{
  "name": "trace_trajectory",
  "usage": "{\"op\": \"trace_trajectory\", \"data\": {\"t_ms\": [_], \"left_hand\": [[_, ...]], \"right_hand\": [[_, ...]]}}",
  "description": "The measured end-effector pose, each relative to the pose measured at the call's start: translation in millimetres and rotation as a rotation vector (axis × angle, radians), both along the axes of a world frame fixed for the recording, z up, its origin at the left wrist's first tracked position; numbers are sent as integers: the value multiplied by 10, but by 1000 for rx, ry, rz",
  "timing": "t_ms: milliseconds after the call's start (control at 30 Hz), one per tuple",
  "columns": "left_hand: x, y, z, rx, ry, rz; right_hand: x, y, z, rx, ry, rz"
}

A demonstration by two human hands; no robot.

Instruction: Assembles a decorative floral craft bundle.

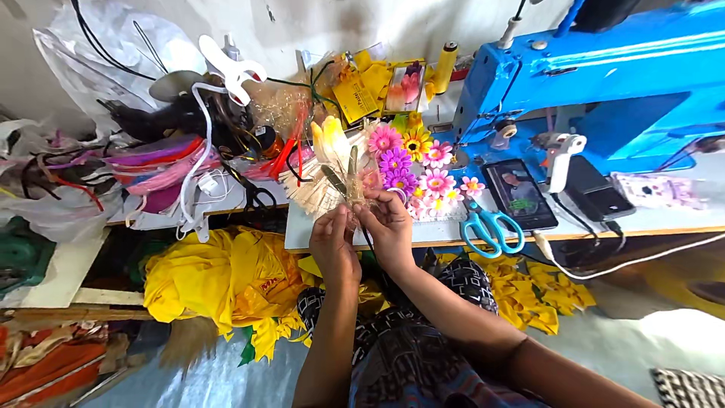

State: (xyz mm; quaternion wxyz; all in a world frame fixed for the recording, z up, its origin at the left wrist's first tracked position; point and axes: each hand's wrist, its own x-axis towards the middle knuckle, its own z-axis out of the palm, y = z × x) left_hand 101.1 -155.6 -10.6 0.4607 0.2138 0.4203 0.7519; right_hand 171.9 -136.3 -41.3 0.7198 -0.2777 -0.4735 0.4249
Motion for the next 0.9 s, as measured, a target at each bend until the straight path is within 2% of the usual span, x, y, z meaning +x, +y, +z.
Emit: {"op": "trace_trajectory", "data": {"t_ms": [133, 333, 567, 733, 900], "left_hand": [[9, 26, 1, -67, 63, 25], [22, -61, -95, 71, 298, -30], [58, -24, -150, 53, 250, 52], [82, -47, -170, 7, 259, 81], [22, -46, -233, 82, 276, 125]], "right_hand": [[-58, -35, -26, -47, 22, 26], [-47, -11, -50, -70, 20, 9], [-113, -43, -131, -87, -81, 9], [-179, -73, -175, -98, -224, -88], [-216, -104, -206, -99, -238, 7]]}}
